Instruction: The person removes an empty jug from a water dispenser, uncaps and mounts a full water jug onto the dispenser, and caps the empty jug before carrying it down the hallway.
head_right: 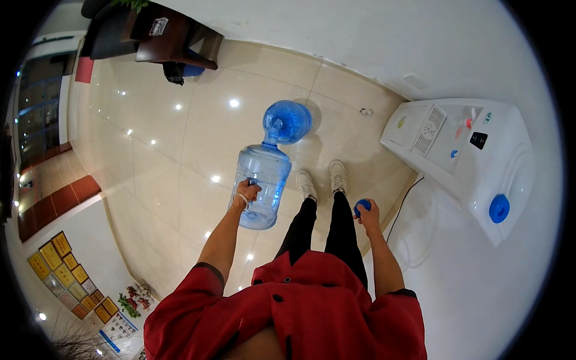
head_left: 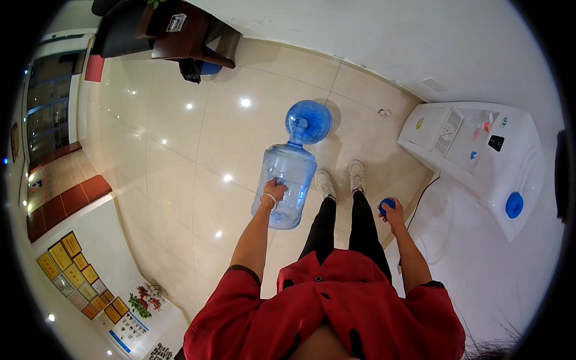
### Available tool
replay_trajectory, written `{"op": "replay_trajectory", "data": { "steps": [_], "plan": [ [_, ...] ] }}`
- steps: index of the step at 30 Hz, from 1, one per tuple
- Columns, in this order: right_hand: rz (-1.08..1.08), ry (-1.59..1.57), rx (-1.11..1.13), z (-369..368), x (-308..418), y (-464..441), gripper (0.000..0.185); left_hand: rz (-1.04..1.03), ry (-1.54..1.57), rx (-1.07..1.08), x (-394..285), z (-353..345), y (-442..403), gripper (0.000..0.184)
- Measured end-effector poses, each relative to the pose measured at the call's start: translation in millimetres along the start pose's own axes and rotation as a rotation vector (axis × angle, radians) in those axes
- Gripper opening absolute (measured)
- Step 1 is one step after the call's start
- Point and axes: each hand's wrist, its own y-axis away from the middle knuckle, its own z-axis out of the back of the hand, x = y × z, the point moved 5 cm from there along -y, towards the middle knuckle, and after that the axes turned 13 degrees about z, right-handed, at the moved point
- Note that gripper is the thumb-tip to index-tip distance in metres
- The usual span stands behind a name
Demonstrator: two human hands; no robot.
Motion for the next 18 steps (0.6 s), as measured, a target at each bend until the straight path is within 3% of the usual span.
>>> {"op": "replay_trajectory", "data": {
  "steps": [5, 18],
  "plan": [
    [0.004, 0.007, -0.001, 0, 4, 4, 0.023, 0.029, -0.038, 0.01, 12, 3, -11, 0.02],
    [-0.021, 0.01, -0.017, -2, 4, 1, 0.022, 0.027, -0.059, 0.0, 3, 3, -3, 0.016]
  ]
}}
